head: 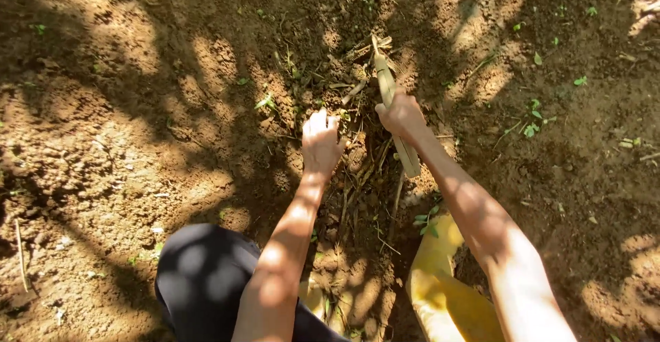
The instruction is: The person uses a small hand pick to dig and loosen soil in an agricultural field.
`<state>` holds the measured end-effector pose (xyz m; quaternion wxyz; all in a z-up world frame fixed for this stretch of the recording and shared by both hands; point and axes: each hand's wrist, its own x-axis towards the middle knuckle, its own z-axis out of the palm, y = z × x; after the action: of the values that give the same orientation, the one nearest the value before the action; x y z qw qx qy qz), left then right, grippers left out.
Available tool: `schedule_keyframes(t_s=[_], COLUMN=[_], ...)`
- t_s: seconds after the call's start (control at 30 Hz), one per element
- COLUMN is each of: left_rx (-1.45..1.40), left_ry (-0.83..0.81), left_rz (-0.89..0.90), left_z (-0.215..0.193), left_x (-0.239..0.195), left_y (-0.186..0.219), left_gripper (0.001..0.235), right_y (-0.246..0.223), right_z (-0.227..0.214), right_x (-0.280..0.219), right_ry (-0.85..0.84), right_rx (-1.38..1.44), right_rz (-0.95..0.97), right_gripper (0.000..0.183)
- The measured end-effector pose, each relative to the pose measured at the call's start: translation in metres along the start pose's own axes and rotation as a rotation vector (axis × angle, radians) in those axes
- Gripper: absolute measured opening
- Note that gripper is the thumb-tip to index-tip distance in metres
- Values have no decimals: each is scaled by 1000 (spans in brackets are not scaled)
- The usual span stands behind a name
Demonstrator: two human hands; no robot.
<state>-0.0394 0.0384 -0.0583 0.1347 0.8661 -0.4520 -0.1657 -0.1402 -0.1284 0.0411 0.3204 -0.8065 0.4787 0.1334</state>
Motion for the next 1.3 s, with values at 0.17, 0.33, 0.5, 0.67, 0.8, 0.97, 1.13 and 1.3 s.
schedule_keyframes(t_s=[0.17, 0.33, 0.5, 0.67, 0.8, 0.97, 1.13, 1.3], left_rx=[-267, -298, -353, -413, -472, -1216, -1381, -1358], left_ry=[382, 334, 453, 437, 320, -54, 48, 55], left_rz=[-143, -219, -156, -483, -643, -1248, -1296, -1356], left_z=[-17, -45, -36, -40, -39, -51, -36, -50], left_x=[-5, -2, 13, -9, -25, -18, 18, 33], left_y=[-12, -30, -33, -3, 25, 53, 47, 51], left_gripper=[38, 41, 34, 44, 62, 38, 30, 44], right_y=[5, 21, 7, 7, 41, 36, -19, -27], right_z=[6, 22, 19, 16, 42, 39, 34, 28], right_x=[-37, -64, -79, -44, 13, 15, -30, -58], right_ry=[-83, -10, -3, 18, 23, -9, -4, -28], right_rx=[39, 62, 42, 151, 199, 368, 184, 212], right_rz=[167, 138, 76, 194, 221, 117, 140, 129], right_gripper=[59, 56, 44, 60, 69, 74, 67, 69])
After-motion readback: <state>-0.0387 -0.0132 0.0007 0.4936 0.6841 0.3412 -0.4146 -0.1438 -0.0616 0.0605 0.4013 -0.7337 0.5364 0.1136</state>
